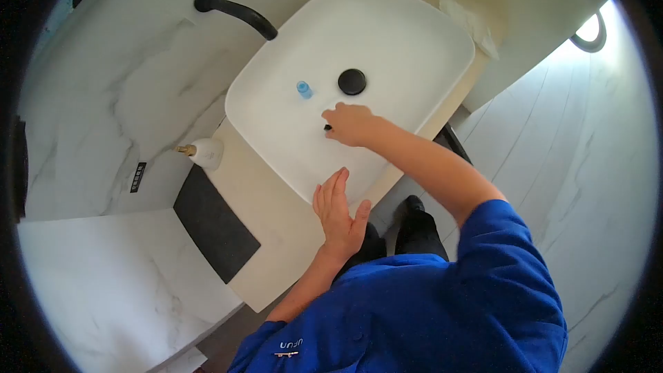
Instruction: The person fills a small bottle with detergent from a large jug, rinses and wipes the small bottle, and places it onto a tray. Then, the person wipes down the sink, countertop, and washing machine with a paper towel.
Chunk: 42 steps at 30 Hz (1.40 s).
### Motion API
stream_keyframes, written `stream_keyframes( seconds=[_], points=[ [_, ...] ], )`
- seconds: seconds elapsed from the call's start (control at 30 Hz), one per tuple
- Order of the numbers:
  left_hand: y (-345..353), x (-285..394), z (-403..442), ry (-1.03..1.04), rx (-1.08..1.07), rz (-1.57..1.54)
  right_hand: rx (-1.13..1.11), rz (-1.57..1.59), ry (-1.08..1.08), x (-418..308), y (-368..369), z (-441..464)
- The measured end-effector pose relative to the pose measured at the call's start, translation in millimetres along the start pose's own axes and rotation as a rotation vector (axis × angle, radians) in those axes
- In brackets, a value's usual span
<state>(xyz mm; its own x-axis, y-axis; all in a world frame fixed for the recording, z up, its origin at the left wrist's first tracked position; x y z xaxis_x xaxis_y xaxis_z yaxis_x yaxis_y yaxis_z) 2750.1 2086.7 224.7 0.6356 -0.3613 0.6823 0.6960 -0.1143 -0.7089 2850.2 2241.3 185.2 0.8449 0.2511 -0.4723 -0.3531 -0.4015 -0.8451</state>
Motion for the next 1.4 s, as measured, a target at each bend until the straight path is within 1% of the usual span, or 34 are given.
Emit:
stream_keyframes(
  seconds=[0.03, 0.07, 0.13, 0.17, 0.2, 0.23, 0.27, 0.3, 0.37, 0.4, 0.43, 0.47, 0.5, 0.53, 0.57, 0.6, 0.63, 0.67, 0.7, 0.77, 0.9, 0.97, 1.0, 1.07, 1.13, 1.2, 1.23, 1.3, 1.33, 1.4],
  points=[
    [-3.3, -0.5, 4.0, -0.013, 0.011, -0.067, -0.075, -0.069, 0.033, 1.1, 10.1, 15.2],
    [-7.5, 1.6, 6.5, -0.004, 0.029, -0.068, -0.065, -0.085, 0.026, -1.8, 14.3, 23.9],
    [-19.4, -8.7, 15.3, -0.158, 0.066, -0.462, -0.093, -0.034, 0.055, -3.9, 26.6, 37.3],
    [-26.3, -16.7, 25.4, -0.189, 0.105, -0.498, -0.098, -0.038, 0.038, -3.6, 33.9, 41.4],
    [-33.4, -27.8, 39.1, -0.224, 0.146, -0.532, -0.045, -0.043, -0.011, -4.3, 39.6, 44.1],
    [-40.4, -40.5, 53.6, -0.263, 0.212, -0.523, 0.005, -0.049, -0.062, -4.9, 40.7, 45.4],
    [-44.9, -54.7, 69.0, -0.307, 0.281, -0.516, -0.037, -0.059, -0.053, -3.2, 41.8, 47.1],
    [-47.2, -69.0, 85.5, -0.351, 0.305, -0.501, -0.064, -0.065, -0.081, 0.4, 43.1, 46.3],
    [-40.2, -93.4, 120.2, -0.418, 0.378, -0.484, -0.098, 0.087, -0.131, 15.5, 37.2, 52.3],
    [-35.7, -103.1, 134.7, -0.43, 0.383, -0.394, -0.124, 0.082, -0.164, 22.1, 30.9, 54.9],
    [-28.8, -111.3, 145.4, -0.444, 0.382, -0.309, -0.166, 0.372, -0.079, 35.7, 20.4, 54.4],
    [-19.9, -121.8, 153.4, -0.471, 0.415, -0.307, -0.212, 0.652, 0.017, 49.8, 9.6, 55.3],
    [-10.1, -131.8, 160.4, -0.511, 0.378, -0.222, -0.239, 0.638, -0.004, 58.7, -2.1, 57.2],
    [1.3, -140.6, 162.7, -0.544, 0.332, -0.126, -0.221, 0.782, 0.035, 73.2, -9.1, 58.4],
    [6.6, -147.6, 165.9, -0.562, 0.354, -0.12, -0.207, 0.919, 0.084, 82.1, -17.1, 64.7],
    [12.2, -151.8, 169.7, -0.547, 0.353, -0.011, -0.227, 0.912, 0.071, 84.9, -22.4, 72.7],
    [15.1, -149.5, 174.3, -0.532, 0.345, 0.094, -0.179, 0.963, 0.063, 88.2, -29.3, 80.3],
    [17.9, -150.2, 177.7, -0.547, 0.357, 0.094, -0.129, 1.014, 0.057, 90.3, -35.5, 86.3],
    [21.3, -150.1, 181.1, -0.545, 0.344, 0.096, -0.142, 1.01, 0.053, 88.1, -37.4, 89.5],
    [26.4, -153.4, 187.9, -0.539, 0.329, 0.107, -0.129, 1.108, -0.018, 75.4, -41.7, 98.7],
    [29.5, -157.4, 194.3, -0.466, 0.324, 0.058, -0.185, 1.142, 0.05, 69.4, -24.5, 114.9],
    [33.3, -163.7, 187.6, -0.518, 0.285, 0.036, -0.21, 1.182, 0.066, 63.0, -9.0, 118.5],
    [34.7, -165.5, 185.4, -0.522, 0.289, 0.023, -0.184, 1.197, 0.066, 61.7, -4.5, 120.9],
    [33.0, -169.2, 182.0, -0.47, 0.335, -0.015, -0.188, 1.166, 0.083, 57.5, 3.4, 125.4],
    [29.6, -172.1, 178.9, -0.457, 0.316, 0.013, -0.199, 1.117, 0.101, 54.0, 7.5, 127.5],
    [30.4, -173.3, 178.5, -0.456, 0.305, 0.04, -0.15, 0.943, 0.065, 47.1, 4.3, 128.9],
    [29.1, -172.2, 178.9, -0.421, 0.324, 0.04, -0.16, 0.931, 0.07, 46.6, 6.2, 127.4],
    [27.0, -168.4, 179.0, -0.381, 0.347, 0.042, 0.005, 0.652, -0.117, 41.4, -5.7, 127.6],
    [27.4, -166.0, 182.2, -0.396, 0.311, -0.024, 0.01, 0.646, -0.122, 39.9, -10.7, 127.1],
    [25.7, -164.3, 186.5, -0.409, 0.28, -0.096, 0.094, 0.386, -0.347, 28.5, -25.7, 120.4]
  ],
)
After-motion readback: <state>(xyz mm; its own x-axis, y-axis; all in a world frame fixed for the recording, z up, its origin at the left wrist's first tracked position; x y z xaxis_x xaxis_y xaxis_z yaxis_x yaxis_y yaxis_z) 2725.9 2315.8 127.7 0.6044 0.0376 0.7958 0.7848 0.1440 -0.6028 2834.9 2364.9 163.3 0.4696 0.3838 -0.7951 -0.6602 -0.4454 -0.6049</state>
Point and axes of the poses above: each hand's wrist, its own z-axis towards the middle knuckle, its own y-axis out of the palm, x = y × z, the point moved 5 cm from there along z, towards the middle knuckle, and after that the axes turned 5 degrees about -x, right-handed, at the moved point
